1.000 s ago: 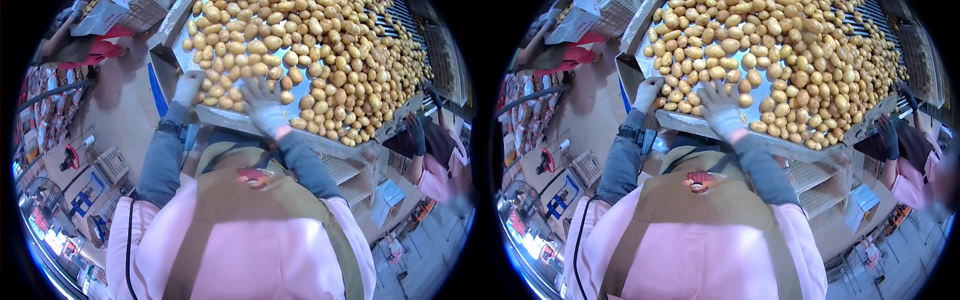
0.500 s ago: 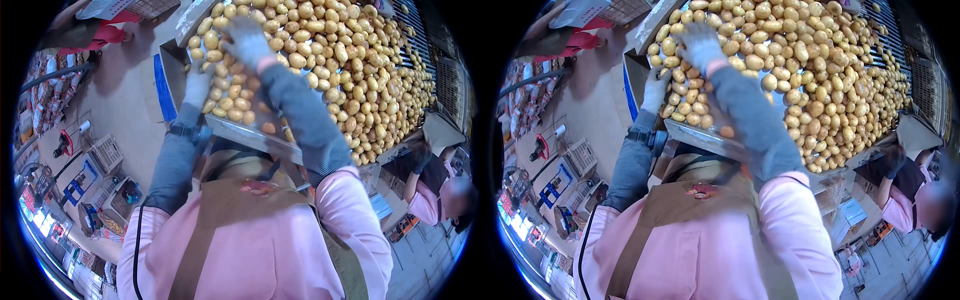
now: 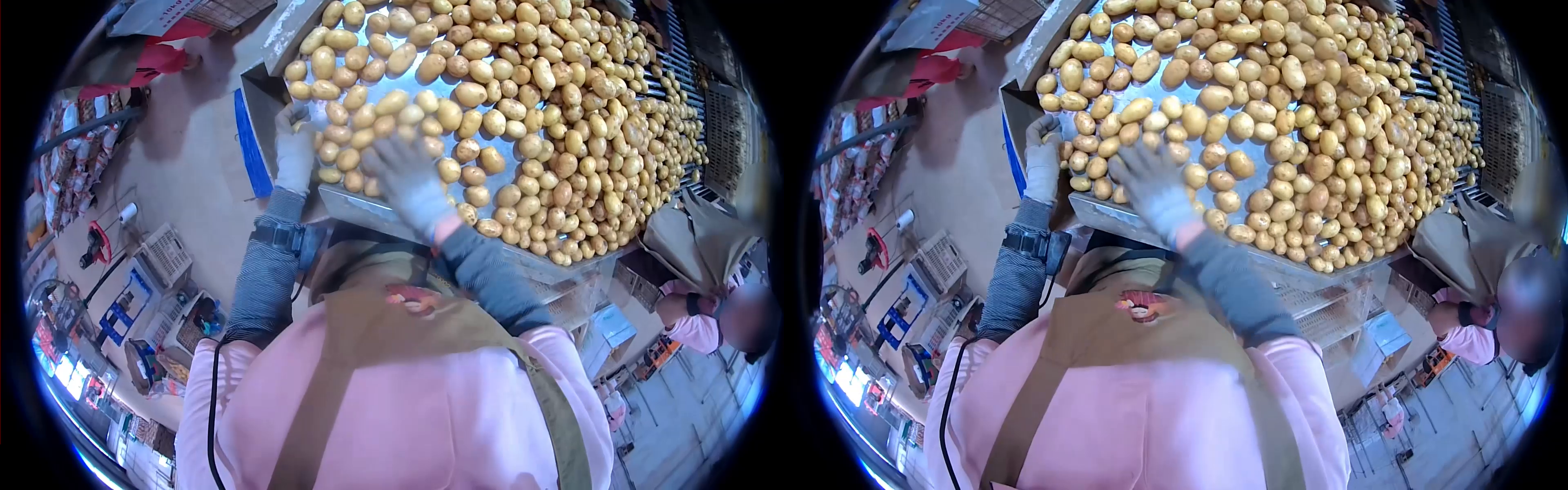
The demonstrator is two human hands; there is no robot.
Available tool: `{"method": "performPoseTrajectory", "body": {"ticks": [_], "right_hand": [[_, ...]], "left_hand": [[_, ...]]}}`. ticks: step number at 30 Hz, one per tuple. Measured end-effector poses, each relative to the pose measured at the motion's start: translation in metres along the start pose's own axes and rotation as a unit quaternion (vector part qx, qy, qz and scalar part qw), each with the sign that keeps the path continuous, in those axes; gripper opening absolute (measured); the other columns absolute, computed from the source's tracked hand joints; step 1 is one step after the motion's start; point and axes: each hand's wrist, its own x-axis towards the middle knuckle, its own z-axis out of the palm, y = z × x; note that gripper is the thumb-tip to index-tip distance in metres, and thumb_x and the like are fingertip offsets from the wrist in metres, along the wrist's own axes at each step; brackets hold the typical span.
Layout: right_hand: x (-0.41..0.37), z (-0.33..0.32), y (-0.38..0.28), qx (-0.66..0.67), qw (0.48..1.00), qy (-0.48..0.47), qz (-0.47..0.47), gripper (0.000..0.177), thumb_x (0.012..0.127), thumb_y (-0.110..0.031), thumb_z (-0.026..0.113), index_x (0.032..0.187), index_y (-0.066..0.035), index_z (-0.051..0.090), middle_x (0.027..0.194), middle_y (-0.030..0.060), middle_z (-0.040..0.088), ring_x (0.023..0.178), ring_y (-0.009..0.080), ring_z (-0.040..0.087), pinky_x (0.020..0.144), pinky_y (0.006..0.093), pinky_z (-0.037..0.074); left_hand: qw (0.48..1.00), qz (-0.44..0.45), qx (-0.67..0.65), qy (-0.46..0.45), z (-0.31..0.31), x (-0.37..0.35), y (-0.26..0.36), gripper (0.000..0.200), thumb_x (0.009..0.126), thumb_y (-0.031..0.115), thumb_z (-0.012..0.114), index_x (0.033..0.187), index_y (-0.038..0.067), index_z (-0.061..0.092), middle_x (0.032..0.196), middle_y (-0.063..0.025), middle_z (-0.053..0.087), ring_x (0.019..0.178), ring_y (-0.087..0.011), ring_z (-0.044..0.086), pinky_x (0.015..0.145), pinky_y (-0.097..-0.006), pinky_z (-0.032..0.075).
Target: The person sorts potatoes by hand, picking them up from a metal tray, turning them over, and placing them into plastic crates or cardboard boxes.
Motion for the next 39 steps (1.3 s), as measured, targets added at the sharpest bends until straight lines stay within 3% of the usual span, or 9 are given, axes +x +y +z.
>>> {"method": "performPoseTrajectory", "body": {"ticks": [4,6,11,21,24,26,30,36,39], "right_hand": [[0.084,-0.039,0.061,-0.002,0.959,-0.204,0.197,0.044,0.083,-0.019,0.068,0.127,-0.017,0.064,0.132,0.0081,0.059,0.123,0.0288,0.053,0.104,0.0514,0.039],[0.104,-0.023,0.106,-0.081,0.987,0.090,0.106,0.047,0.086,-0.027,0.067,0.132,-0.019,0.062,0.139,0.0099,0.056,0.132,0.0318,0.048,0.110,0.0536,0.033],[0.101,0.019,0.030,-0.096,0.993,-0.023,0.061,0.059,0.093,-0.051,0.059,0.146,-0.028,0.051,0.155,0.0028,0.044,0.148,0.0413,0.025,0.119,0.0631,0.019],[-0.037,-0.019,0.003,-0.088,0.974,-0.023,0.209,0.073,0.079,-0.045,0.073,0.144,-0.019,0.053,0.152,0.0081,0.046,0.142,0.0408,0.036,0.117,0.0656,0.017],[0.004,-0.013,0.012,0.021,0.999,-0.034,-0.028,0.053,0.080,-0.039,0.073,0.125,-0.015,0.060,0.138,0.0158,0.053,0.131,0.0411,0.044,0.112,0.0557,0.029],[0.058,-0.041,0.054,0.008,0.967,-0.202,0.155,0.055,0.085,-0.036,0.072,0.134,-0.017,0.056,0.146,0.0131,0.050,0.135,0.0310,0.047,0.115,0.0514,0.031],[0.077,-0.038,0.133,-0.173,0.953,0.131,0.211,0.052,0.092,-0.053,0.060,0.135,-0.024,0.060,0.147,0.0148,0.053,0.138,0.0418,0.041,0.113,0.0670,0.022],[-0.008,-0.007,0.035,-0.098,0.990,0.005,0.098,0.059,0.089,-0.047,0.064,0.143,-0.025,0.054,0.153,0.0079,0.047,0.145,0.0392,0.035,0.115,0.0691,0.016],[-0.085,-0.025,0.030,-0.125,0.959,0.034,0.251,0.067,0.088,-0.040,0.066,0.148,-0.020,0.048,0.152,0.0108,0.047,0.144,0.0394,0.036,0.116,0.0675,0.016]], "left_hand": [[0.990,-0.008,-0.127,-0.061,-0.010,0.020,-0.024,0.054,0.095,0.008,0.060,0.145,-0.001,0.041,0.142,-0.0193,0.051,0.129,-0.0226,0.053,0.105,-0.0309,0.045],[0.987,-0.024,-0.151,-0.044,-0.002,0.014,0.004,0.053,0.097,0.010,0.062,0.144,-0.002,0.042,0.142,-0.0199,0.051,0.130,-0.0228,0.053,0.105,-0.0309,0.045],[0.998,-0.033,-0.041,0.023,0.018,0.011,0.036,0.054,0.097,0.022,0.066,0.140,-0.001,0.044,0.131,-0.0168,0.059,0.117,-0.0230,0.060,0.099,-0.0339,0.050],[0.997,0.079,-0.013,0.003,0.010,-0.008,0.012,0.042,0.088,0.014,0.071,0.128,0.006,0.059,0.127,-0.0144,0.060,0.116,-0.0273,0.061,0.096,-0.0386,0.052],[0.954,0.131,0.270,0.012,0.011,-0.006,0.031,0.046,0.087,0.022,0.072,0.128,0.005,0.059,0.125,-0.0191,0.060,0.115,-0.0363,0.058,0.099,-0.0456,0.048],[0.949,0.168,0.265,0.020,-0.002,0.009,0.004,0.045,0.086,0.022,0.071,0.127,0.006,0.061,0.123,-0.0209,0.060,0.117,-0.0408,0.055,0.102,-0.0486,0.044],[0.918,0.256,0.303,0.025,-0.005,-0.003,0.033,0.040,0.087,0.014,0.070,0.126,0.007,0.064,0.124,-0.0161,0.065,0.121,-0.0374,0.058,0.106,-0.0443,0.045],[0.794,0.403,0.439,-0.118,0.026,-0.016,0.050,0.063,0.085,0.029,0.074,0.143,0.015,0.053,0.151,-0.0092,0.049,0.140,-0.0302,0.043,0.116,-0.0463,0.034],[0.810,0.376,0.442,-0.086,0.008,-0.015,0.044,0.040,0.088,0.027,0.072,0.125,0.013,0.068,0.141,-0.0076,0.057,0.128,-0.0299,0.054,0.109,-0.0458,0.040]]}}
